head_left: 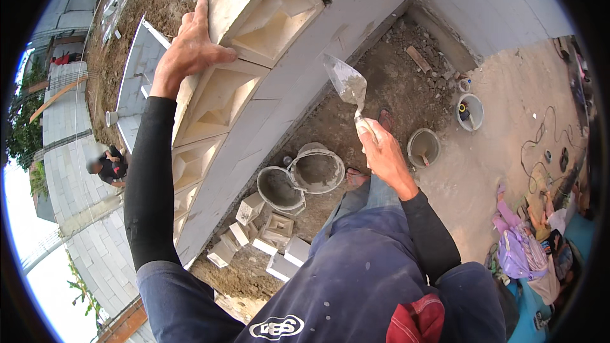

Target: The person applies mortar to the top of a low wall using a trowel and places a decorative block onto the bed of mortar, checking the alignment against a string line.

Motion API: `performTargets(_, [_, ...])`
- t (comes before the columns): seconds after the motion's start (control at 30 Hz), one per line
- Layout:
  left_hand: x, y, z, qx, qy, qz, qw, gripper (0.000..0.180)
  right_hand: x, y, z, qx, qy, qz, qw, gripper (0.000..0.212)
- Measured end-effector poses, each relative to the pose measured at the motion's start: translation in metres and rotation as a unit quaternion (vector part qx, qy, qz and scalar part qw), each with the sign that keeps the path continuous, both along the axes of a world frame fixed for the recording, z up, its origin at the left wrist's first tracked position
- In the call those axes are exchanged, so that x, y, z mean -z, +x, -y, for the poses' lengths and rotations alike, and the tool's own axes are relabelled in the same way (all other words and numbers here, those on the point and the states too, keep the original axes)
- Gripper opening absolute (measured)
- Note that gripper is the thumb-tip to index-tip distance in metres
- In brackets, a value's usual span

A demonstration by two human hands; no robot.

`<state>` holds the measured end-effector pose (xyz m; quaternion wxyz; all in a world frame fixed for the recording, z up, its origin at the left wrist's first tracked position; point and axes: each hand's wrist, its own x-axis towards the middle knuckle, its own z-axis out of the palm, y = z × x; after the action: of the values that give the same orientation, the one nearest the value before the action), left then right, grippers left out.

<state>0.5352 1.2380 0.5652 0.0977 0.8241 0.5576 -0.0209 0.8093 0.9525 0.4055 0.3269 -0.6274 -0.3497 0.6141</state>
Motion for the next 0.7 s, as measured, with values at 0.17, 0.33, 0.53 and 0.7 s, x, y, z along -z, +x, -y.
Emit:
performTargets(0.17, [0.000, 0.006, 0.005, -0.044, -0.001, 0.048, 0.998, 0.143, 0.002, 0.010, -0.050, 0.051, 0.011, -0.068, 0.996, 0.043])
performTargets(0.33, [-0.004, 0.005, 0.005, -0.016, -0.022, 0.032, 0.999, 0.138, 0.011, 0.009, -0.094, 0.069, 0.060, -0.033, 0.995, 0.041])
performTargets(0.53, [-0.009, 0.007, 0.006, -0.014, -0.027, -0.003, 1.000, 0.135, 0.017, -0.019, -0.095, 0.059, 0.083, 0.016, 0.995, 0.038])
performTargets(0.7, [-0.020, 0.029, -0.017, -0.009, -0.050, 0.004, 0.999, 0.133, 0.011, -0.033, -0.087, 0.067, 0.062, -0.035, 0.995, 0.038])
